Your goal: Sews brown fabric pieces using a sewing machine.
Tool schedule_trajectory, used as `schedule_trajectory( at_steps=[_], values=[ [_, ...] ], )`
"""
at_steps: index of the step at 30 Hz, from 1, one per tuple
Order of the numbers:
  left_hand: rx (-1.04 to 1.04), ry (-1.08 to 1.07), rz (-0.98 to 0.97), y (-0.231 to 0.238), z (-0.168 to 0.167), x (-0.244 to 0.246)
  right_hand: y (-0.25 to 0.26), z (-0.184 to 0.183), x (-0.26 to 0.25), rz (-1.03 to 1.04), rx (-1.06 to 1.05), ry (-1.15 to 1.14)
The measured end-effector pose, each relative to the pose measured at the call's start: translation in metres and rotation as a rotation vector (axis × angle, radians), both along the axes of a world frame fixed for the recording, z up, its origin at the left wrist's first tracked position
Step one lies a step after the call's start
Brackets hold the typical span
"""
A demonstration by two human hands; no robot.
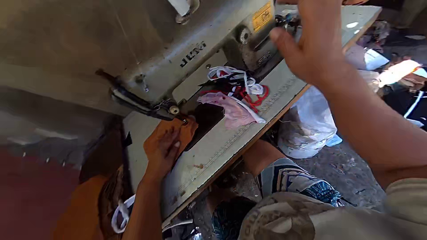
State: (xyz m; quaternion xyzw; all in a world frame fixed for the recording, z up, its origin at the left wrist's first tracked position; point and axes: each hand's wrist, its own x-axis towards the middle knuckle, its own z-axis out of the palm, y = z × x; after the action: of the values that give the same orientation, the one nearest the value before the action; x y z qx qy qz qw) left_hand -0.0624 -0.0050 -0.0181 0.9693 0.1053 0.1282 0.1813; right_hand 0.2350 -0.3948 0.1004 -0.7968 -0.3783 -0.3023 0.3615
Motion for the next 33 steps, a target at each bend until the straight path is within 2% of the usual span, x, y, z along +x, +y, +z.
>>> schedule_trajectory(
  at_steps=[1, 3, 5, 6, 8, 12, 18, 23, 26, 29, 30, 33],
  values=[
    [0.013, 0.001, 0.008, -0.001, 0.0, -0.002, 0.036, -0.016, -0.038, 0.232, -0.039, -0.05],
    [0.032, 0.004, 0.029, -0.008, 0.003, -0.006, 0.104, -0.052, -0.113, 0.598, -0.25, -0.037],
    [0.009, -0.003, 0.026, -0.014, 0.008, -0.008, 0.154, -0.079, -0.162, 0.8, -0.472, 0.037],
    [-0.005, 0.001, 0.025, -0.017, 0.01, -0.01, 0.172, -0.085, -0.175, 0.832, -0.564, 0.085],
    [-0.012, 0.033, 0.042, -0.027, 0.019, -0.014, 0.191, -0.09, -0.184, 0.826, -0.691, 0.149],
    [0.014, 0.173, 0.111, -0.055, 0.039, -0.023, 0.187, -0.088, -0.171, 0.755, -0.729, 0.087],
    [0.299, 0.233, 0.108, -0.085, 0.037, -0.014, 0.184, -0.084, -0.146, 0.658, -0.782, 0.015],
    [0.385, 0.278, 0.179, -0.079, 0.035, 0.004, 0.192, -0.084, -0.136, 0.623, -0.803, 0.079],
    [0.328, 0.233, 0.168, -0.065, 0.04, 0.007, 0.188, -0.085, -0.134, 0.58, -0.738, 0.103],
    [0.181, -0.011, 0.085, -0.046, 0.046, -0.002, 0.176, -0.093, -0.148, 0.654, -0.511, -0.066],
    [0.127, -0.08, 0.035, -0.04, 0.044, -0.006, 0.172, -0.097, -0.155, 0.7, -0.494, -0.108],
    [-0.02, -0.1, -0.091, -0.032, 0.028, -0.014, 0.165, -0.104, -0.169, 0.786, -0.629, -0.112]
  ],
)
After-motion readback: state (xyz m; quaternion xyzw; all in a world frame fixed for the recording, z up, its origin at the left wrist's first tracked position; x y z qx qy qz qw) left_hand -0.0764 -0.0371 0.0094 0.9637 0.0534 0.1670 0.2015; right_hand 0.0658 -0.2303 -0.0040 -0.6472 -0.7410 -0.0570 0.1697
